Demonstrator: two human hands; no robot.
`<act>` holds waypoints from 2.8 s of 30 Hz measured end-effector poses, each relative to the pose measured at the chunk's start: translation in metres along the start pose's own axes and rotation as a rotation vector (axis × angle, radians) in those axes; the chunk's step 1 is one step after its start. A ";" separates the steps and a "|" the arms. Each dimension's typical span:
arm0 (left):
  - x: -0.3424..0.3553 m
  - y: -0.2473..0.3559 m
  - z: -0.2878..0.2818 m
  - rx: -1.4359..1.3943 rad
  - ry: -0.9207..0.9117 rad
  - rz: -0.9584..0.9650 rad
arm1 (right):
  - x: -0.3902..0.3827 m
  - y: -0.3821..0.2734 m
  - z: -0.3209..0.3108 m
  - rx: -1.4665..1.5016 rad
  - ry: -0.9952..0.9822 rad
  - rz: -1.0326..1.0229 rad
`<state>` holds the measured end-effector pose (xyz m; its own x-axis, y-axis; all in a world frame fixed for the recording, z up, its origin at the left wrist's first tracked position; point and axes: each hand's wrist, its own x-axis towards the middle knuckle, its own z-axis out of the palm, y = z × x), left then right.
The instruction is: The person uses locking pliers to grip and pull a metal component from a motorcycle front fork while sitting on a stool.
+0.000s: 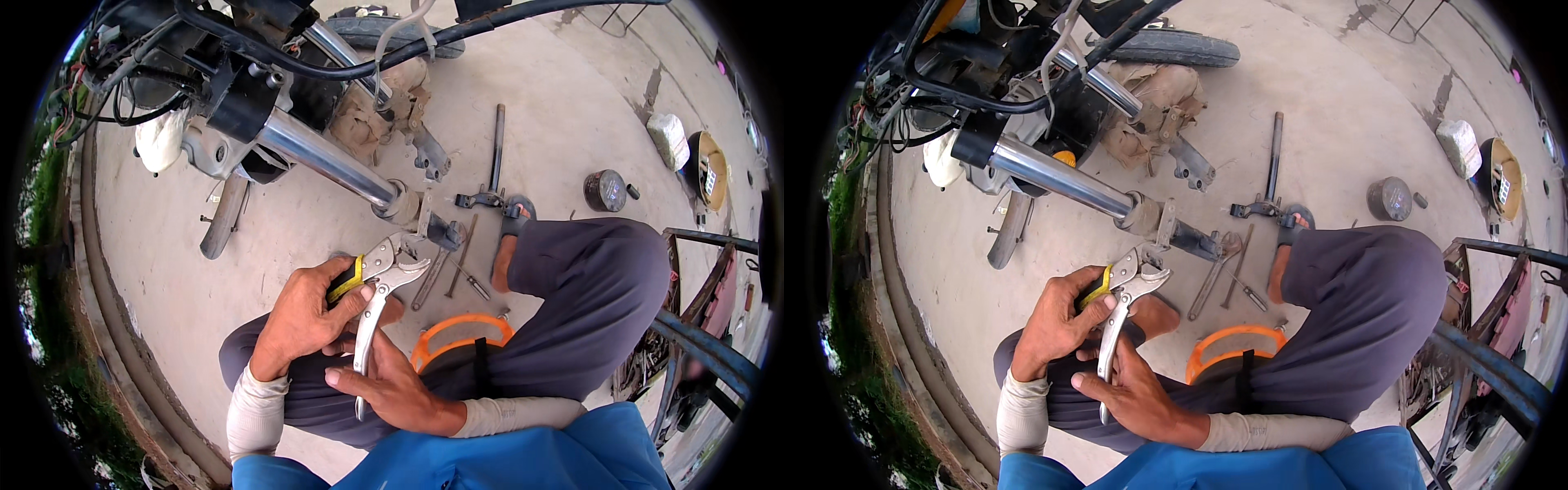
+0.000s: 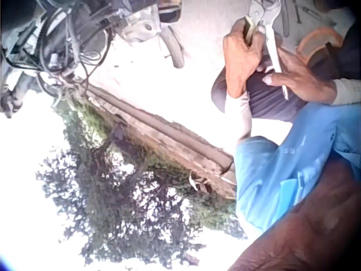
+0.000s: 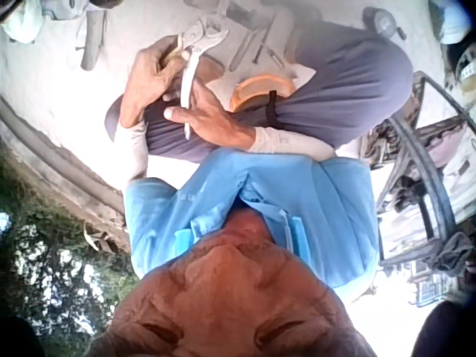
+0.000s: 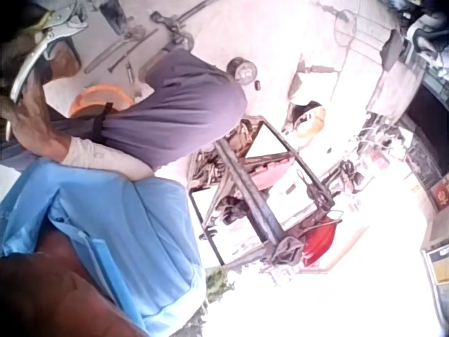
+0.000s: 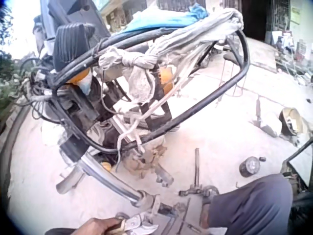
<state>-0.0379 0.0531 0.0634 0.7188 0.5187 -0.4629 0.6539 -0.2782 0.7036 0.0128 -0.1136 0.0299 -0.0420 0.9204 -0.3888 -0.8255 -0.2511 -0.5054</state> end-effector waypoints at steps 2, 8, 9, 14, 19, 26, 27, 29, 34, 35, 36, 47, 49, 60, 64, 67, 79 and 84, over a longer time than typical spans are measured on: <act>-0.002 -0.002 0.002 -0.008 0.006 0.025 | -0.001 0.001 0.004 0.139 -0.035 -0.021; -0.001 -0.007 -0.005 0.091 -0.031 0.101 | 0.010 0.014 0.010 0.375 -0.017 -0.084; 0.003 -0.009 -0.006 0.106 -0.040 0.102 | 0.012 0.016 0.013 0.399 -0.012 -0.095; 0.019 -0.035 -0.004 -0.045 -0.119 0.081 | 0.031 0.036 0.001 0.207 0.015 -0.188; 0.011 -0.050 0.014 -0.355 -0.166 0.010 | 0.010 0.017 -0.001 0.108 0.060 -0.079; -0.005 -0.044 0.031 -0.441 -0.056 0.004 | -0.004 0.003 -0.009 0.007 0.070 0.013; -0.004 -0.040 0.030 -0.415 -0.043 0.019 | -0.005 -0.001 -0.010 0.004 0.073 0.010; -0.006 -0.039 0.034 -0.390 -0.002 0.019 | -0.007 -0.002 -0.010 0.017 0.076 0.031; -0.011 -0.039 0.048 -0.221 0.079 0.061 | -0.023 -0.014 -0.031 -0.002 0.047 0.080; -0.008 -0.034 0.052 -0.193 0.056 0.056 | -0.033 -0.021 -0.036 -0.013 0.072 0.096; -0.010 -0.035 0.056 -0.152 0.082 0.050 | -0.039 -0.031 -0.038 -0.029 0.077 0.111; -0.010 -0.034 0.051 -0.173 -0.012 0.176 | -0.052 -0.031 -0.063 -0.287 0.123 0.002; -0.005 -0.046 0.060 -0.161 0.038 0.256 | -0.051 -0.026 -0.072 -0.480 0.154 -0.002; -0.004 -0.049 0.067 -0.465 -0.118 0.211 | -0.065 -0.071 -0.016 -0.707 0.437 0.221; 0.003 -0.053 0.089 -0.664 -0.164 0.203 | -0.065 -0.083 -0.021 -0.640 0.346 0.270; 0.006 -0.038 0.076 -0.845 -0.285 0.086 | -0.058 -0.078 -0.020 -0.381 0.308 0.236; -0.015 -0.050 0.112 -1.129 -0.259 0.079 | -0.047 -0.073 -0.043 -0.002 0.082 0.529; -0.010 -0.049 0.119 -1.256 -0.204 0.106 | -0.041 -0.081 -0.040 0.090 0.125 0.499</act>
<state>-0.0494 -0.0345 -0.0308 0.8496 0.3771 -0.3687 -0.0007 0.6999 0.7143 0.1041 -0.1431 0.0557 -0.3796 0.6515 -0.6568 -0.7679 -0.6179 -0.1691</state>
